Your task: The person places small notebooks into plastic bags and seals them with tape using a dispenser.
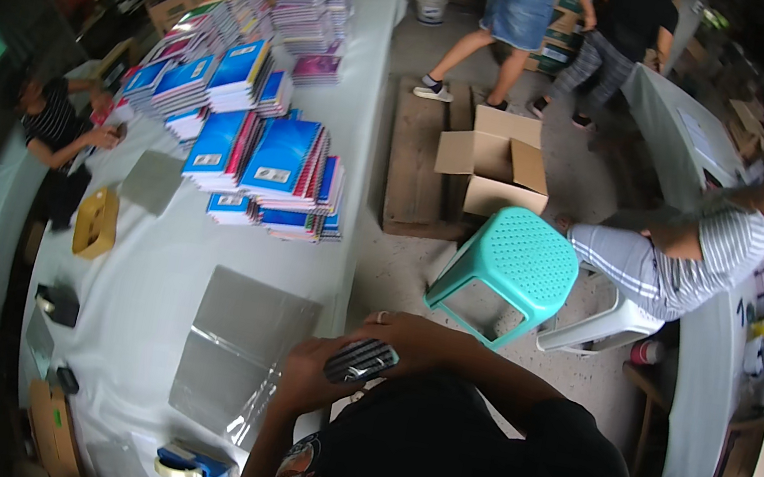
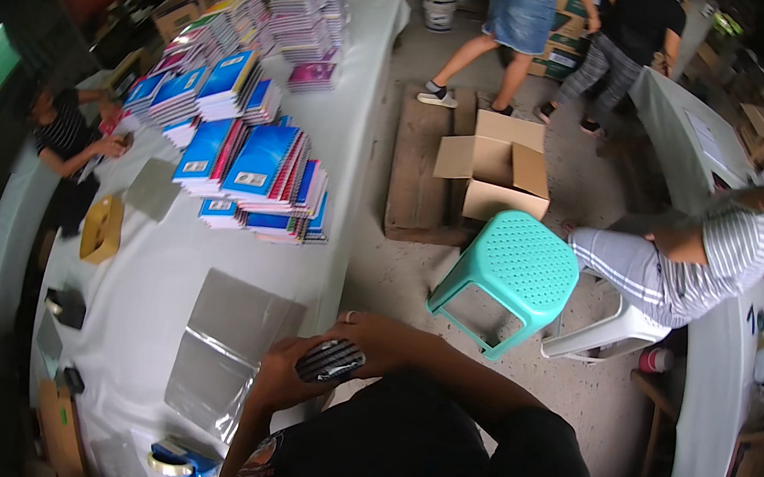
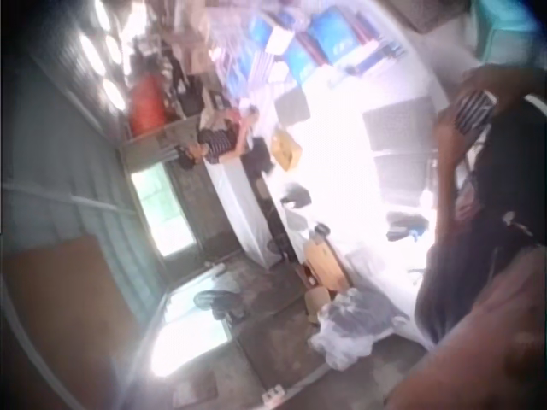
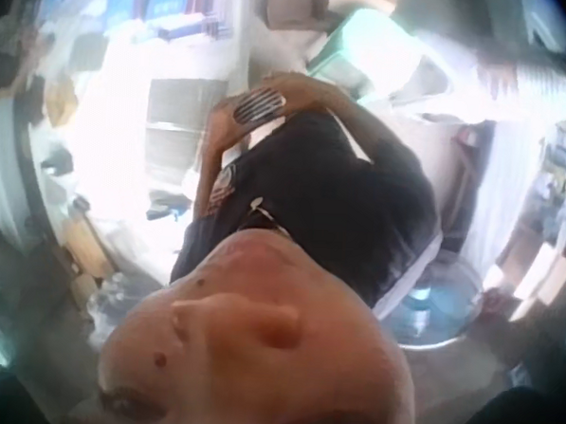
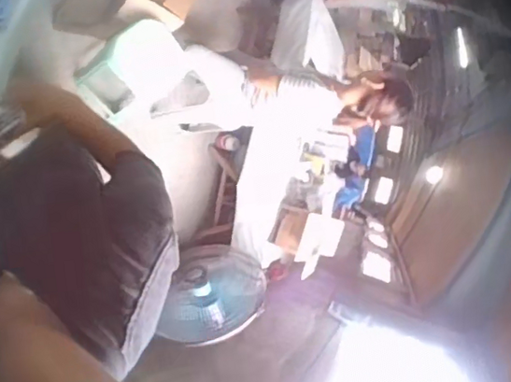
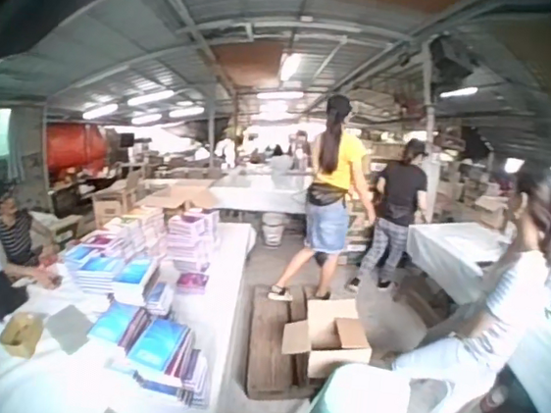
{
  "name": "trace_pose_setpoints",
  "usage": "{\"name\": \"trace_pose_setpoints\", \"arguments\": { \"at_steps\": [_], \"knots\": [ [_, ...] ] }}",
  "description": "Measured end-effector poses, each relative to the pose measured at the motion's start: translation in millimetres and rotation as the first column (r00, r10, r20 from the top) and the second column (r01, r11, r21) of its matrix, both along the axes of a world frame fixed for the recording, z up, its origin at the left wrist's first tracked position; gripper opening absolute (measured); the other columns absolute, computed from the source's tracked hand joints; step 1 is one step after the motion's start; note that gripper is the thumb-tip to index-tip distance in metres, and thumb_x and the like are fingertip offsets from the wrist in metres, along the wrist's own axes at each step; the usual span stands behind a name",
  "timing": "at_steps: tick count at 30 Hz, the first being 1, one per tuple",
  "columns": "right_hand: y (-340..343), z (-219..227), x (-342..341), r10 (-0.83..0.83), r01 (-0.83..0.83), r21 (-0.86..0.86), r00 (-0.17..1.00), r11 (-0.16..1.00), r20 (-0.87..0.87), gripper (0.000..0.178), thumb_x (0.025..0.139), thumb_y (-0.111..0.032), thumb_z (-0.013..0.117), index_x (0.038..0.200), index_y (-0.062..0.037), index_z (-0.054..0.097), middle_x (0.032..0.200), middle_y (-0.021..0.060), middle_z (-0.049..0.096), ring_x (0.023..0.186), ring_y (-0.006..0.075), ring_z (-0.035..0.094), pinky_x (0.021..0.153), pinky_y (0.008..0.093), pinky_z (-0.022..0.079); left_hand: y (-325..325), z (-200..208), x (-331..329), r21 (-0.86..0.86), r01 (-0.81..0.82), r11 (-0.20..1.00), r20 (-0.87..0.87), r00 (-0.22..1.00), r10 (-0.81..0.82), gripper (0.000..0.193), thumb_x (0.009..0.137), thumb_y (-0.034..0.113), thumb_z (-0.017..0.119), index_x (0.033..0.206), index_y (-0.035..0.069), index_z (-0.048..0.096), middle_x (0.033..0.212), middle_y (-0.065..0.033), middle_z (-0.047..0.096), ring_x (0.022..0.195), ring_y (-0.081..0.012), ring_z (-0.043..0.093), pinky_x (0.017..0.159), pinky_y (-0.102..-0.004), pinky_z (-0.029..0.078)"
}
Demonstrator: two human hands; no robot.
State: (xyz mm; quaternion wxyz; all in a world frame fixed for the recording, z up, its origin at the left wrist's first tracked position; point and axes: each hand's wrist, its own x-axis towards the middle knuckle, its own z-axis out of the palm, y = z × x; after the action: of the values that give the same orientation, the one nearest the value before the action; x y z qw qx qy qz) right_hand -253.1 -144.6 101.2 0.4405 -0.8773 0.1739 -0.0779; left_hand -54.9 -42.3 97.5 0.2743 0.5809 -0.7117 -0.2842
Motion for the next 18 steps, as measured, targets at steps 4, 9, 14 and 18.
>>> {"name": "trace_pose_setpoints", "arguments": {
  "at_steps": [4, 9, 14, 18],
  "knots": [
    [-24, 35, -41, -0.158, 0.122, -0.203, 0.973, 0.972, -0.167, 0.051, 0.065, -0.019, 0.072, 0.112, -0.0086, 0.058, 0.107, 0.015, 0.059, 0.104, 0.0314, 0.056, 0.087, 0.0388, 0.046, -23, -3, -2, -0.152, -0.064, 0.986, -0.089, 0.995, 0.05, 0.057, 0.066, 0.013, 0.077, 0.118, 0.004, 0.056, 0.114, -0.0169, 0.06, 0.108, -0.031, 0.056, 0.09, -0.04, 0.044],
    [-108, 58, -63, -0.323, 0.198, -0.397, 0.905, 0.896, -0.277, 0.049, 0.063, -0.015, 0.07, 0.11, -0.0064, 0.06, 0.105, 0.0143, 0.062, 0.103, 0.0316, 0.058, 0.088, 0.0403, 0.047, -43, -8, 26, 0.042, -0.145, 0.988, -0.278, 0.948, 0.151, 0.048, 0.072, 0.01, 0.073, 0.117, 0.003, 0.056, 0.116, -0.017, 0.059, 0.109, -0.0292, 0.055, 0.094, -0.0368, 0.041],
    [-241, 81, -24, -0.326, 0.23, -0.615, 0.944, 0.754, -0.047, 0.051, 0.061, -0.008, 0.07, 0.111, -0.0068, 0.059, 0.114, 0.0133, 0.056, 0.101, 0.0337, 0.057, 0.087, 0.0415, 0.046, -67, -27, 21, 0.201, -0.209, 0.957, -0.274, 0.926, 0.26, 0.041, 0.075, 0.012, 0.072, 0.113, 0.002, 0.059, 0.111, -0.0158, 0.061, 0.105, -0.0269, 0.058, 0.092, -0.0351, 0.044],
    [-375, 65, 54, -0.222, 0.316, -0.67, 0.949, 0.672, 0.225, 0.055, 0.061, -0.005, 0.07, 0.114, -0.0096, 0.057, 0.118, 0.0063, 0.055, 0.112, 0.026, 0.051, 0.099, 0.0426, 0.035, -105, -33, 11, 0.251, -0.323, 0.913, -0.186, 0.909, 0.373, 0.039, 0.075, 0.012, 0.073, 0.111, 0.003, 0.06, 0.11, -0.0141, 0.063, 0.103, -0.0257, 0.059, 0.09, -0.0344, 0.045]
  ]
}}
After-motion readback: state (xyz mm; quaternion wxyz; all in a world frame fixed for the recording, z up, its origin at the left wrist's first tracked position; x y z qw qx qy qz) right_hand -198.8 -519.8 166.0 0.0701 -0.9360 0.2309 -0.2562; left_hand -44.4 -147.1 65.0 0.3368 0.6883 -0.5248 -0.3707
